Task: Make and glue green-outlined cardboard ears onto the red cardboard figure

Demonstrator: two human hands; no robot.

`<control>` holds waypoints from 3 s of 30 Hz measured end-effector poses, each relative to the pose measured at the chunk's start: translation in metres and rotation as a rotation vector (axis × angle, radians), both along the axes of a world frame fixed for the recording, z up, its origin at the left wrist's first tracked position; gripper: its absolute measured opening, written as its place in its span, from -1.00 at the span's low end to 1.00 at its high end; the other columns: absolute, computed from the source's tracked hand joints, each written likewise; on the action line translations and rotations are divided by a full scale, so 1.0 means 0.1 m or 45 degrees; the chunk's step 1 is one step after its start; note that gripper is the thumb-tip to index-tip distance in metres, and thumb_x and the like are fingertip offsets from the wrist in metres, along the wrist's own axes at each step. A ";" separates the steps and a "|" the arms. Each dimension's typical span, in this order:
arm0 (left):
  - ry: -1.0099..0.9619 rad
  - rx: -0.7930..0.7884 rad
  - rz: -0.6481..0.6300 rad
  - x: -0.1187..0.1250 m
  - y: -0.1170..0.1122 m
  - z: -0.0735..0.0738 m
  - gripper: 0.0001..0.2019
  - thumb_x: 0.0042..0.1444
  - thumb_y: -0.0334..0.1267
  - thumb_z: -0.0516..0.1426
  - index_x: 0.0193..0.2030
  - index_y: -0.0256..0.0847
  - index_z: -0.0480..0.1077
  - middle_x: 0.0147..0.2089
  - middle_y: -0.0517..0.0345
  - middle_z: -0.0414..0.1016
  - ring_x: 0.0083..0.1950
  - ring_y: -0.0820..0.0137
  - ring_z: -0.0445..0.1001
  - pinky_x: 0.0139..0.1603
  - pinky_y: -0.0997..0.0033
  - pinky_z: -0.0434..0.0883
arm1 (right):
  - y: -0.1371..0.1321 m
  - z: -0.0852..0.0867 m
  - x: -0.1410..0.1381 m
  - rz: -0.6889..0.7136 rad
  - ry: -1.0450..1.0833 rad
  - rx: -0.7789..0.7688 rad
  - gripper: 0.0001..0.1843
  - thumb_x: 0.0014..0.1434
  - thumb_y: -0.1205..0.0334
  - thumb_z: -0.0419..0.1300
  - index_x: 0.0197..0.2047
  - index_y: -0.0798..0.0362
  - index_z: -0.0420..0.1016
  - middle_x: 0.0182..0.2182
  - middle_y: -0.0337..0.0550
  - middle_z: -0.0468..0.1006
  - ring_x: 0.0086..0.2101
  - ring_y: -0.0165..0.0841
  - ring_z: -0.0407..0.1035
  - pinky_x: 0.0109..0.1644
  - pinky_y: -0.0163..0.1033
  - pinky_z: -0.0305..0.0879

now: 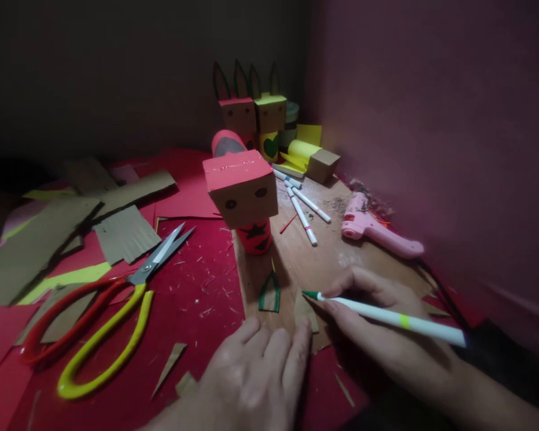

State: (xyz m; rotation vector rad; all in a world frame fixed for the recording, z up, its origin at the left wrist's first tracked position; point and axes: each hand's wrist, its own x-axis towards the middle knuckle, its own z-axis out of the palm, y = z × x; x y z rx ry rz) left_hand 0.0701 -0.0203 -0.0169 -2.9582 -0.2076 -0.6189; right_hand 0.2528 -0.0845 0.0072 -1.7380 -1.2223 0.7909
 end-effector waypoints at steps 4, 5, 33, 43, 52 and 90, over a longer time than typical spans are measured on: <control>-0.055 -0.074 0.005 0.02 0.02 -0.01 -0.61 0.20 -0.52 -0.22 0.04 -0.57 0.29 -0.51 0.13 0.33 -0.57 0.40 0.32 -0.49 0.35 0.34 | 0.00 0.01 -0.03 -0.022 -0.051 -0.027 -0.88 0.13 0.23 0.14 -0.45 0.01 0.39 -0.62 -0.29 0.42 -0.55 -0.43 0.33 -0.53 -0.38 0.19; -0.068 -0.070 -0.004 0.02 0.03 -0.01 -0.61 0.20 -0.53 -0.22 0.04 -0.58 0.29 -0.52 0.14 0.32 -0.57 0.40 0.32 -0.50 0.36 0.34 | 0.01 0.01 -0.04 -0.047 -0.043 -0.019 -0.86 0.12 0.21 0.15 -0.46 0.01 0.38 -0.65 -0.29 0.40 -0.58 -0.43 0.31 -0.56 -0.37 0.17; -0.107 -0.107 0.047 0.02 -0.01 -0.11 -0.57 0.15 -0.59 -0.24 0.11 -0.62 0.21 -0.49 0.09 0.34 -0.52 0.35 0.34 -0.45 0.25 0.40 | 0.00 0.00 -0.06 0.065 -0.352 0.051 -0.92 0.14 0.25 0.14 -0.37 -0.01 0.44 -0.60 -0.27 0.48 -0.59 -0.43 0.35 -0.58 -0.35 0.20; -0.146 -0.101 0.027 0.02 0.01 -0.12 -0.58 0.13 -0.59 -0.22 0.07 -0.59 0.27 -0.52 0.12 0.30 -0.56 0.38 0.28 -0.48 0.29 0.35 | 0.03 0.01 -0.06 0.109 -0.408 0.066 -0.93 0.15 0.26 0.13 -0.35 -0.01 0.42 -0.57 -0.26 0.50 -0.58 -0.42 0.36 -0.55 -0.33 0.22; -0.123 -0.097 0.011 0.03 0.01 -0.08 -0.59 0.12 -0.59 -0.20 0.06 -0.61 0.27 -0.51 0.11 0.32 -0.54 0.34 0.31 -0.48 0.25 0.36 | 0.00 0.00 -0.07 0.093 -0.413 0.102 -0.92 0.15 0.29 0.13 -0.39 -0.03 0.40 -0.59 -0.28 0.48 -0.58 -0.42 0.36 -0.55 -0.33 0.24; -0.066 -0.104 -0.015 0.02 0.02 -0.07 -0.59 0.13 -0.58 -0.21 0.07 -0.63 0.25 -0.50 0.10 0.32 -0.55 0.37 0.28 -0.47 0.27 0.36 | -0.02 -0.02 -0.06 0.059 -0.340 0.119 -0.88 0.13 0.29 0.12 -0.44 0.00 0.39 -0.59 -0.25 0.47 -0.58 -0.42 0.36 -0.53 -0.35 0.25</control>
